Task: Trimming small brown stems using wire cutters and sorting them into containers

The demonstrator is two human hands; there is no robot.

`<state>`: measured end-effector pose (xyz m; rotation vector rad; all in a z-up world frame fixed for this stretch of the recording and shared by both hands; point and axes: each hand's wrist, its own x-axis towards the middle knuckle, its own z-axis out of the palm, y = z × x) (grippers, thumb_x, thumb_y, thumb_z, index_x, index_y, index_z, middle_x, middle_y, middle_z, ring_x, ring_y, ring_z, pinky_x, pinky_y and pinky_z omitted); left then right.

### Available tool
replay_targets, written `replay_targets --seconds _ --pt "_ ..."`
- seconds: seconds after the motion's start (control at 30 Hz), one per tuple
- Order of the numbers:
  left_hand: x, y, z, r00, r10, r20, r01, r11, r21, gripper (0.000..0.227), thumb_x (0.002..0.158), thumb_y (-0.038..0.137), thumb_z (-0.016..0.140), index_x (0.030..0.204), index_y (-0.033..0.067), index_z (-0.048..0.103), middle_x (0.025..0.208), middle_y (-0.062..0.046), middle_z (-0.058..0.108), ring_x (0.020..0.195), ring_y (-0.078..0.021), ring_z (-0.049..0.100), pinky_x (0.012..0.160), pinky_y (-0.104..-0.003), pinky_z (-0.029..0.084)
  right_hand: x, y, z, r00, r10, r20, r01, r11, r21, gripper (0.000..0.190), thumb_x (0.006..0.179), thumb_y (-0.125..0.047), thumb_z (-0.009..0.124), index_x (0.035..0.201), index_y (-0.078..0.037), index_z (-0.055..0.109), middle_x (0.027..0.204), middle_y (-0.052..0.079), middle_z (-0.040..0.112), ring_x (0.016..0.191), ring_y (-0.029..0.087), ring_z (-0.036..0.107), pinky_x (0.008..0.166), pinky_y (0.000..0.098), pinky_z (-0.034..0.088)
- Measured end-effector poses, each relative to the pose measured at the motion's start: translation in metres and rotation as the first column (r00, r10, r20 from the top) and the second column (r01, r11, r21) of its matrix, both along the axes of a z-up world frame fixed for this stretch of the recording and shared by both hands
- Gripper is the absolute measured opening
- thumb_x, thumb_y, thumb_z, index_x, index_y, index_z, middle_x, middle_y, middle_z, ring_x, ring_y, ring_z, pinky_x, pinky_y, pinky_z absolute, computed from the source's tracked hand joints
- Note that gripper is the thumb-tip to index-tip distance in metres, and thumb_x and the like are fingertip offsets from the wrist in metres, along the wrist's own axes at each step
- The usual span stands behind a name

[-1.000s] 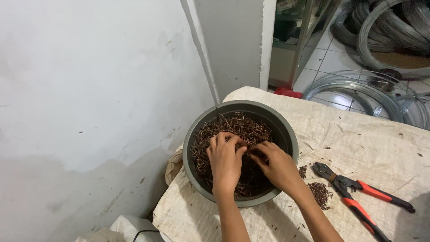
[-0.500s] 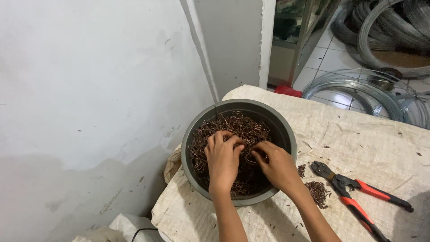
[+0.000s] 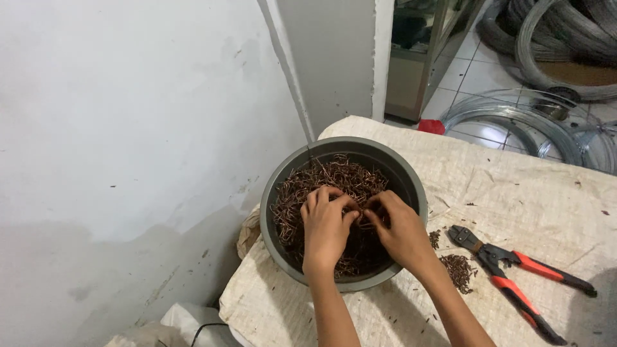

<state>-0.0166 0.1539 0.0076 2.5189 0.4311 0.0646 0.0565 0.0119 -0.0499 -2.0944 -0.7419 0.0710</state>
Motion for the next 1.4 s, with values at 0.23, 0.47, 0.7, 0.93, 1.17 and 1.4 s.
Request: replay_targets --seconds 0.23,0.47,0.7,0.93,1.17,1.4 --pt "0.003 -0.003 -0.005 1.000 -0.018 0.018 0.017 1.000 0.003 0.011 0.097 0.020 0.067 0.102 0.0133 0.074 0.123 -0.008 0.053 0.133 -0.0312 0.039 0.118 -0.054 0.021 -0.006 -0.002 0.013 0.997 0.001 -0.076 0.004 0.998 0.066 0.014 0.099 -0.018 0.065 0.109 -0.011 0.071 0.098 0.014 0.074 0.103 0.037 0.072 0.088 0.0479 0.057" --pt "0.004 -0.013 -0.006 0.997 -0.049 0.064 0.047 0.998 0.037 0.012 0.096 0.020 0.068 0.105 0.0123 0.073 0.123 -0.008 0.055 0.133 -0.0309 0.041 0.119 -0.057 0.018 -0.004 -0.006 -0.001 0.999 -0.035 0.020 0.031 0.983 0.179 0.011 0.096 -0.013 0.068 0.106 -0.008 0.071 0.097 0.015 0.070 0.100 0.038 0.071 0.086 0.0483 0.056" --pt "0.019 -0.063 0.012 0.958 -0.197 0.209 0.184 0.979 0.084 0.026 0.096 0.019 0.062 0.120 0.0088 0.068 0.143 -0.013 0.053 0.145 -0.0344 0.033 0.125 -0.059 0.006 -0.004 -0.050 0.003 0.970 -0.223 0.100 0.163 0.897 0.411 0.008 0.098 -0.008 0.065 0.104 -0.003 0.067 0.101 0.010 0.062 0.093 0.020 0.063 0.082 0.0293 0.052" --pt "0.026 -0.139 0.012 0.859 -0.469 0.205 0.449 0.883 0.135 0.038 0.095 0.022 0.065 0.129 0.0062 0.062 0.146 -0.017 0.048 0.146 -0.0376 0.030 0.123 -0.062 0.006 0.006 -0.156 0.017 0.923 -0.384 0.018 0.371 0.902 0.222 0.012 0.094 -0.015 0.067 0.102 -0.006 0.067 0.102 0.010 0.062 0.087 0.021 0.067 0.083 0.0313 0.054" --pt "0.010 -0.221 -0.028 0.659 -0.681 0.321 0.651 0.729 0.211 0.063 0.085 0.023 0.070 0.143 0.0076 0.051 0.149 -0.021 0.045 0.151 -0.0442 0.028 0.120 -0.069 0.009 -0.002 -0.285 -0.011 0.729 -0.559 0.395 0.641 0.759 -0.110 0.020 0.089 -0.023 0.075 0.106 -0.014 0.075 0.115 0.018 0.061 0.114 0.035 0.058 0.106 0.0445 0.043" --pt "0.001 -0.298 -0.047 0.457 -0.817 0.351 0.796 0.552 0.248 0.081 0.082 0.031 0.067 0.154 0.0088 0.039 0.169 -0.018 0.030 0.164 -0.0408 0.015 0.124 -0.074 0.005 -0.034 -0.451 -0.105 0.546 -0.806 0.227 0.838 0.529 -0.138 0.016 0.094 -0.014 0.081 0.106 -0.004 0.080 0.104 0.013 0.075 0.109 0.029 0.065 0.103 0.0395 0.045"
